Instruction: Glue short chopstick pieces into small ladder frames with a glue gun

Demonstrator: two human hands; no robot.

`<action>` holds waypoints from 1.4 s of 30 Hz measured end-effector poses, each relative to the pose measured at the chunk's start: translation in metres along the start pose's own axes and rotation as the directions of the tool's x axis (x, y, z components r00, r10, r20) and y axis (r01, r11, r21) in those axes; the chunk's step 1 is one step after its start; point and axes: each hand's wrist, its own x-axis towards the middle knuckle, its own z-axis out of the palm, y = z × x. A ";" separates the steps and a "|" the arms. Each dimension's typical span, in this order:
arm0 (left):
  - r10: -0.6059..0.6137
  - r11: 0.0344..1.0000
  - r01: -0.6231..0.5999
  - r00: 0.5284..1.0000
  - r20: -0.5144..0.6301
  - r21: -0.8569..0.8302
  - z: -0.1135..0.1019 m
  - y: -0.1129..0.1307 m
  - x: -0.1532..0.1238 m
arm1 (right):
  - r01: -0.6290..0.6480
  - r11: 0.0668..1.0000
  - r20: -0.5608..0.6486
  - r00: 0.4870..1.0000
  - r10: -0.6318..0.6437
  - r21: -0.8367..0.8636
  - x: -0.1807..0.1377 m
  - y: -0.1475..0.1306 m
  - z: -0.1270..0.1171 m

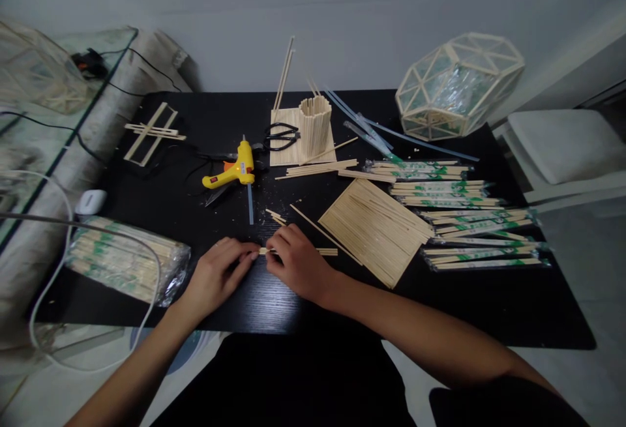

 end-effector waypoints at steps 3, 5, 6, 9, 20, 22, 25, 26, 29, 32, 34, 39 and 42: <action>0.012 1.000 -0.012 1.000 -0.006 0.019 0.001 0.002 0.000 | 0.007 1.000 -0.003 1.000 -0.007 0.003 0.000 0.000 0.000; 0.020 0.999 -0.019 1.000 -0.008 0.036 0.001 0.003 0.001 | 0.013 1.000 -0.006 1.000 -0.013 0.008 0.000 0.001 0.001; 0.023 0.999 -0.023 1.000 -0.011 0.045 0.001 0.003 0.001 | 0.016 1.000 -0.010 1.000 -0.016 0.008 0.000 0.001 0.001; 0.029 0.998 -0.028 1.000 -0.013 0.063 0.001 0.003 0.002 | 0.018 1.000 -0.014 1.000 -0.018 0.009 0.000 0.002 0.002; 0.031 0.997 -0.030 0.999 -0.017 0.075 0.002 0.003 0.001 | 0.029 1.000 -0.028 0.999 -0.029 0.001 -0.001 0.003 0.004; 0.026 0.997 -0.025 0.999 -0.020 0.072 0.002 0.003 0.001 | 0.033 0.999 -0.033 0.999 -0.033 0.004 0.000 0.003 0.004; 0.031 0.998 -0.029 0.999 -0.022 0.058 0.003 0.001 0.002 | 0.035 0.999 -0.035 0.999 -0.035 0.001 0.000 0.003 0.004; 0.035 0.998 -0.033 0.999 -0.022 0.054 0.002 0.001 0.002 | 0.038 0.999 -0.035 0.999 -0.038 0.000 0.000 0.003 0.004; 0.048 0.997 -0.047 0.999 -0.015 0.056 0.002 0.001 0.002 | 0.035 0.999 -0.022 0.999 -0.035 -0.009 0.000 0.002 0.003; 0.055 0.997 -0.054 0.998 -0.007 0.060 0.001 0.001 0.002 | 0.023 1.000 -0.007 1.000 -0.023 -0.011 -0.001 0.002 0.002; 0.050 0.998 -0.049 0.999 -0.007 0.047 0.001 0.001 0.002 | 0.021 1.000 -0.010 1.000 -0.022 -0.003 -0.001 0.003 0.003; 0.020 1.000 -0.020 0.999 -0.027 0.005 0.002 0.000 0.001 | 0.035 0.999 -0.036 0.999 -0.034 0.003 -0.001 0.004 0.004; -0.013 1.000 0.013 1.000 -0.028 -0.011 0.002 0.001 0.001 | 0.042 0.999 -0.039 0.998 -0.043 -0.005 0.000 0.003 0.004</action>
